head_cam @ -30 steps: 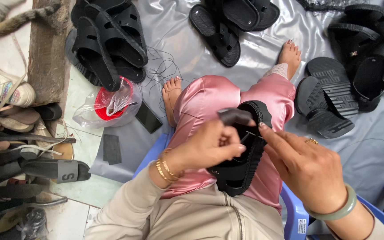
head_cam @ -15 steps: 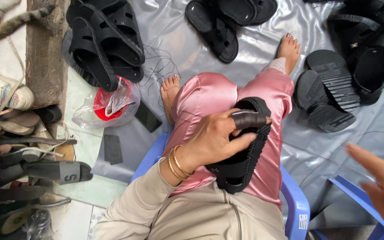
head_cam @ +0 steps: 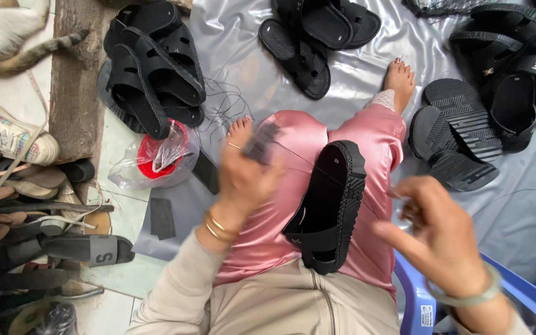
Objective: The person is sewing a black slipper using a needle and thread. They are seated on a blue plastic chair, holding the slipper in their left hand and stitching the sole with their right hand. The task involves repetitive stitching motions to attach or repair the slipper's sole.
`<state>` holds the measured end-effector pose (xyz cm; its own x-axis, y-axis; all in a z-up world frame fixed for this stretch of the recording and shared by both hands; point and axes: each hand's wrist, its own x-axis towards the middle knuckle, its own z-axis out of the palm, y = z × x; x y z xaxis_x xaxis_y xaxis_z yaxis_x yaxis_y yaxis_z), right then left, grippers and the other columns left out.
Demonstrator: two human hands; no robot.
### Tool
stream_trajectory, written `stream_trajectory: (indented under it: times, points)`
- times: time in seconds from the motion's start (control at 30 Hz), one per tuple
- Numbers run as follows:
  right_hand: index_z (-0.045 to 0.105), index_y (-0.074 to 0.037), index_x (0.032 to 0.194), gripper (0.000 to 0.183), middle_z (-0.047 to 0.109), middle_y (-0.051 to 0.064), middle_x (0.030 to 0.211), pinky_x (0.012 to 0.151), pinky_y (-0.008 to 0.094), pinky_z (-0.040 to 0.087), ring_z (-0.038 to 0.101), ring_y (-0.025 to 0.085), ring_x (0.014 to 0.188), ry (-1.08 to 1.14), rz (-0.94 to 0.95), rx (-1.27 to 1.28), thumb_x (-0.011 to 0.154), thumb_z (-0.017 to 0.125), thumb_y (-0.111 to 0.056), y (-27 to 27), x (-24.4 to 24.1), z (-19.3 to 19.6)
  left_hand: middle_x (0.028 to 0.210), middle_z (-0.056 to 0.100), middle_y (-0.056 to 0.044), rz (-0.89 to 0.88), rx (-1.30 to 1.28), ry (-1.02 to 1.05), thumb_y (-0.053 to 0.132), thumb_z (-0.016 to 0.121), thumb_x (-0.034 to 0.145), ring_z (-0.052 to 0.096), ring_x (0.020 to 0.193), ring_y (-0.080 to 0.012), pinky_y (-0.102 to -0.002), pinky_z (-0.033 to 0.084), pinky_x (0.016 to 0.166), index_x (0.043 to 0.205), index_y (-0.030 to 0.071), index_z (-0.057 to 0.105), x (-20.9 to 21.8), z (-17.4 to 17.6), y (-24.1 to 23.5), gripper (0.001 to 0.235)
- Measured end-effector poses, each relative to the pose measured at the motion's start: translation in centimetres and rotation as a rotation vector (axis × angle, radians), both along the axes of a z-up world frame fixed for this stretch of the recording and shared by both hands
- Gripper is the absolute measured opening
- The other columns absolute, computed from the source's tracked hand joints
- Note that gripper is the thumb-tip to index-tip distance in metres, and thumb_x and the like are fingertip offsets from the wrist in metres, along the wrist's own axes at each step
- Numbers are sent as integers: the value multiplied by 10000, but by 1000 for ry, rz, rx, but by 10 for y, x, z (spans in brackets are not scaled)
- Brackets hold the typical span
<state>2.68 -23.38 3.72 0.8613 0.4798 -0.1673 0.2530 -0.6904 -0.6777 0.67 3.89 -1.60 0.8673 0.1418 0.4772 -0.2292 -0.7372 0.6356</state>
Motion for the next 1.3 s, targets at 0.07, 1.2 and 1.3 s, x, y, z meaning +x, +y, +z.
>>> stream_trajectory:
  times: [0.07, 1.2, 1.3]
  points:
    - [570, -51, 878, 244, 588, 69, 891, 695, 263, 433, 552, 155, 712, 19, 14, 161, 746, 628, -247, 23, 3, 9, 844, 557, -177, -99, 32, 82, 181, 595, 827, 536, 761, -368, -478, 425, 744, 928, 20, 585, -17, -5, -18, 190]
    - [568, -46, 701, 137, 562, 42, 707, 638, 250, 404, 525, 136, 651, 95, -23, 290, 816, 616, -101, 9, 12, -30, 780, 730, -70, 116, -900, 333, 335, 374, 929, 719, 657, -115, -197, 559, 534, 977, 100, 642, 104, -46, -23, 360]
    - [476, -25, 629, 229, 508, 288, 1230, 453, 341, 550, 589, 215, 522, 681, -381, 1290, 833, 548, -99, 11, -5, -32, 587, 607, -54, 361, -1628, 501, 334, 489, 869, 598, 428, -199, -230, 365, 375, 991, 38, 646, 133, -77, -25, 357]
